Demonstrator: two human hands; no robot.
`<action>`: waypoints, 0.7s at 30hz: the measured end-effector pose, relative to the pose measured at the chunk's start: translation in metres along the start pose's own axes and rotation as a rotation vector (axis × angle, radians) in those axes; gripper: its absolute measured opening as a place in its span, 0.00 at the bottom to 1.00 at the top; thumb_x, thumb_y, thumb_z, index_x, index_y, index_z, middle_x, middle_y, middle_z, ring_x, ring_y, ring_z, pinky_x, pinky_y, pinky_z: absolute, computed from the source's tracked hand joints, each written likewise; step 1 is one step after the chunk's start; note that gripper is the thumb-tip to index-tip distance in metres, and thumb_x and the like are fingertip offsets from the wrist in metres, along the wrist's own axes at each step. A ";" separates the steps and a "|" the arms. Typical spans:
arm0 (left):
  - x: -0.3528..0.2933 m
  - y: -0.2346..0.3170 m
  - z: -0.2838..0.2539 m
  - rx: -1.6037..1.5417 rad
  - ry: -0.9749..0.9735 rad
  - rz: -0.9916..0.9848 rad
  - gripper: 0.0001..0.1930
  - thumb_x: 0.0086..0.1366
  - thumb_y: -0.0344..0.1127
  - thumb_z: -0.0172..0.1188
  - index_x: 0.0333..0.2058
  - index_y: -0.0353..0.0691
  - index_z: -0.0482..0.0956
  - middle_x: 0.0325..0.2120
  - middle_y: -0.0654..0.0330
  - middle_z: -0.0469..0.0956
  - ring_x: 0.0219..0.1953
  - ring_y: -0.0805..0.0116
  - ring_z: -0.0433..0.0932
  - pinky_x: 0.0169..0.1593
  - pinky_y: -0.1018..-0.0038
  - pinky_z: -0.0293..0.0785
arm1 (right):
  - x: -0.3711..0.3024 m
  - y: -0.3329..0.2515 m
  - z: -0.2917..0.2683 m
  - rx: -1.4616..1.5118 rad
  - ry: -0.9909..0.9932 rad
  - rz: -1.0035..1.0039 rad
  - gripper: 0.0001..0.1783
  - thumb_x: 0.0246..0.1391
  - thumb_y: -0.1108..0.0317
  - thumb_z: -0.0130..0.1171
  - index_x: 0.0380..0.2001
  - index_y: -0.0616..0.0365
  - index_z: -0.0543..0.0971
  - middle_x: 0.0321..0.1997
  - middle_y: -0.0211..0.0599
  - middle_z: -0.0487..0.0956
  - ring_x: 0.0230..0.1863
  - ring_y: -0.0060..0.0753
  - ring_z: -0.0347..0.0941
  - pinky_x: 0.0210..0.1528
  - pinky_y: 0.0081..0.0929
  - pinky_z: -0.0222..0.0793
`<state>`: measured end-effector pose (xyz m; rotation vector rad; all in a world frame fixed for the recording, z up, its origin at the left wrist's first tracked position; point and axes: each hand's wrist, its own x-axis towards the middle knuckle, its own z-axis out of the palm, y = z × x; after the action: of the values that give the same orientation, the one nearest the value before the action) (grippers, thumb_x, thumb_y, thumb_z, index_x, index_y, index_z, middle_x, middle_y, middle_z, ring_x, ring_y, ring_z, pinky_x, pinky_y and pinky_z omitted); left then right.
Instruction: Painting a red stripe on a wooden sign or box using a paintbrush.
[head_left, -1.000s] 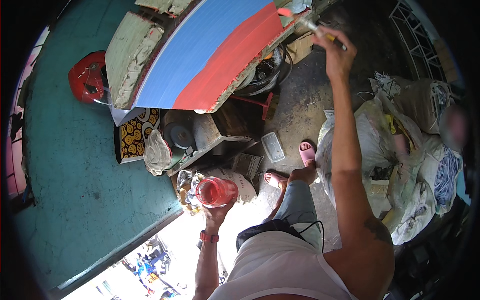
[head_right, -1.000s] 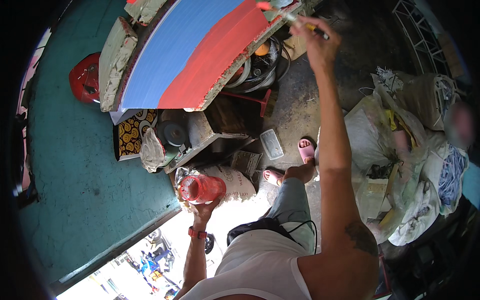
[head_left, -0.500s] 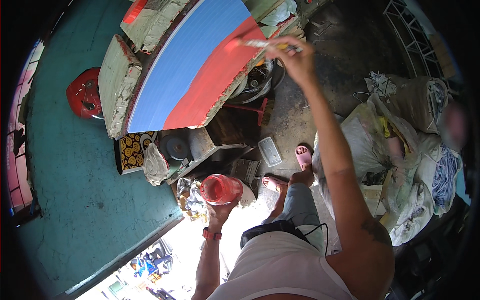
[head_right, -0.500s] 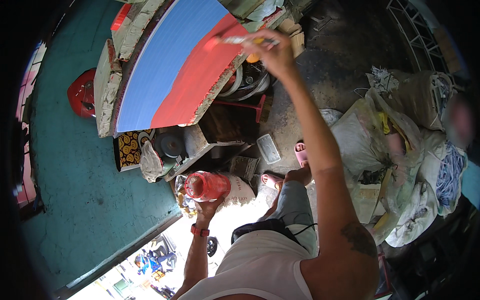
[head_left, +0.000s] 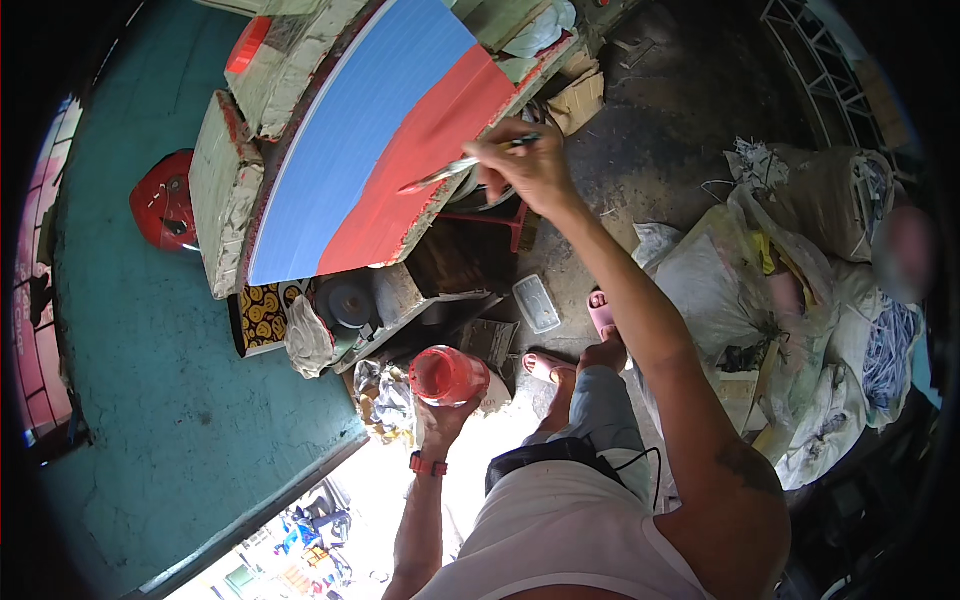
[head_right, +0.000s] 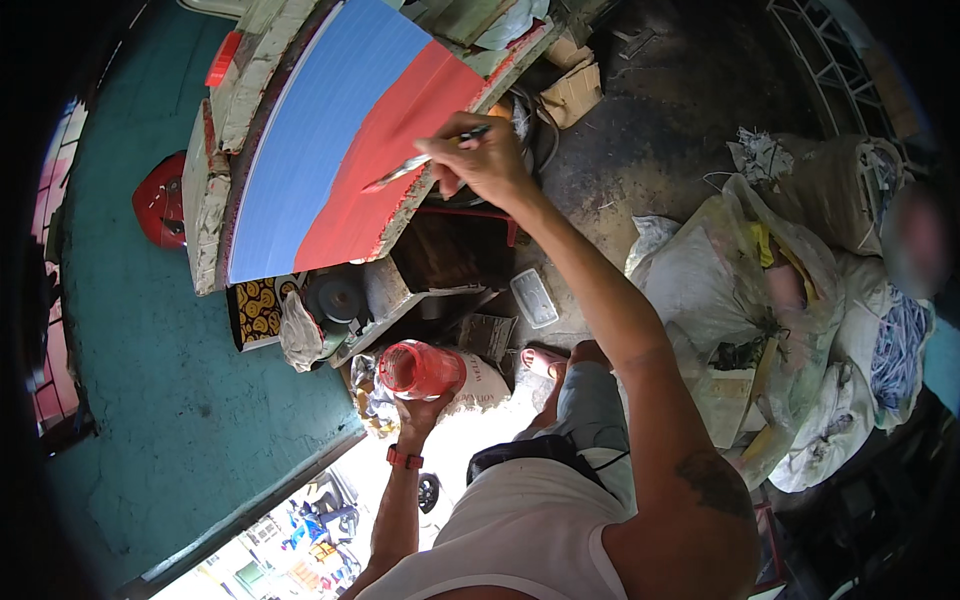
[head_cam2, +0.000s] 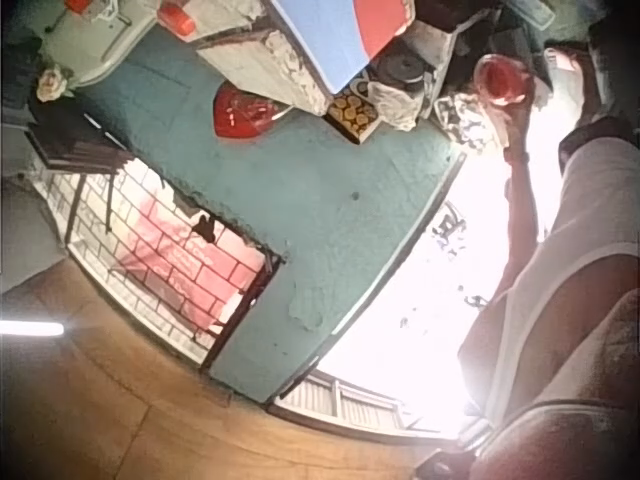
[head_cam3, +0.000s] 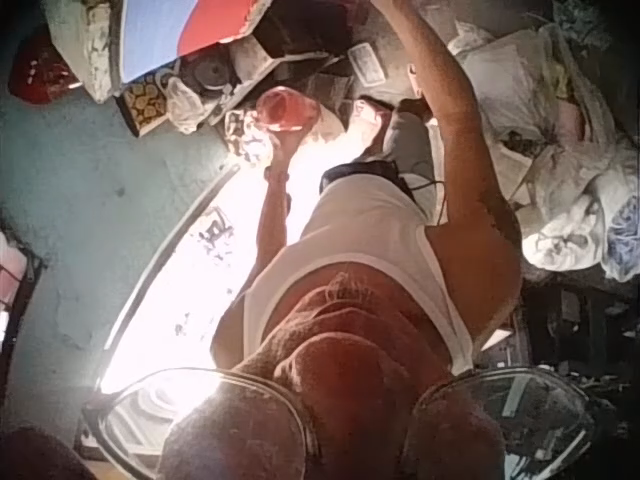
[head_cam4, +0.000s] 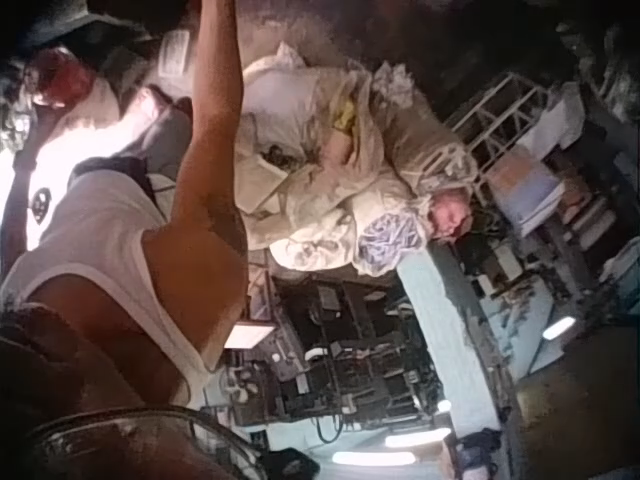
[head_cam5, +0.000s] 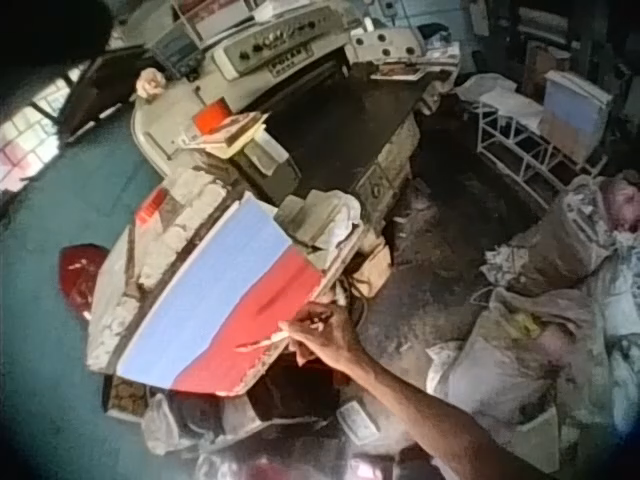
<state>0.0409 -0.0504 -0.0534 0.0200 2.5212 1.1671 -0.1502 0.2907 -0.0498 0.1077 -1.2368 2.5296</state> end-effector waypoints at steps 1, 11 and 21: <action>0.003 0.007 0.003 -0.016 -0.008 0.012 0.41 0.41 0.37 0.80 0.54 0.39 0.67 0.49 0.56 0.74 0.50 0.62 0.76 0.53 0.66 0.75 | 0.006 0.005 0.003 0.004 0.030 0.047 0.09 0.54 0.69 0.67 0.26 0.62 0.80 0.18 0.38 0.79 0.13 0.21 0.74 0.13 0.19 0.72; 0.003 -0.001 0.008 -0.001 0.024 0.016 0.44 0.40 0.37 0.81 0.56 0.40 0.66 0.51 0.57 0.73 0.51 0.62 0.75 0.54 0.66 0.75 | 0.062 -0.049 -0.103 -0.131 0.425 -0.284 0.09 0.54 0.68 0.65 0.26 0.62 0.79 0.21 0.39 0.80 0.16 0.23 0.74 0.20 0.22 0.74; 0.008 0.004 0.020 -0.011 0.015 0.011 0.46 0.38 0.36 0.82 0.57 0.40 0.65 0.52 0.57 0.71 0.53 0.63 0.73 0.55 0.66 0.74 | 0.032 -0.007 -0.052 -0.112 0.150 -0.069 0.08 0.56 0.68 0.65 0.29 0.63 0.80 0.22 0.40 0.81 0.18 0.24 0.77 0.20 0.21 0.77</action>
<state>0.0395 -0.0319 -0.0653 0.0229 2.5305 1.1899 -0.1744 0.3433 -0.0704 -0.0638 -1.2881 2.3575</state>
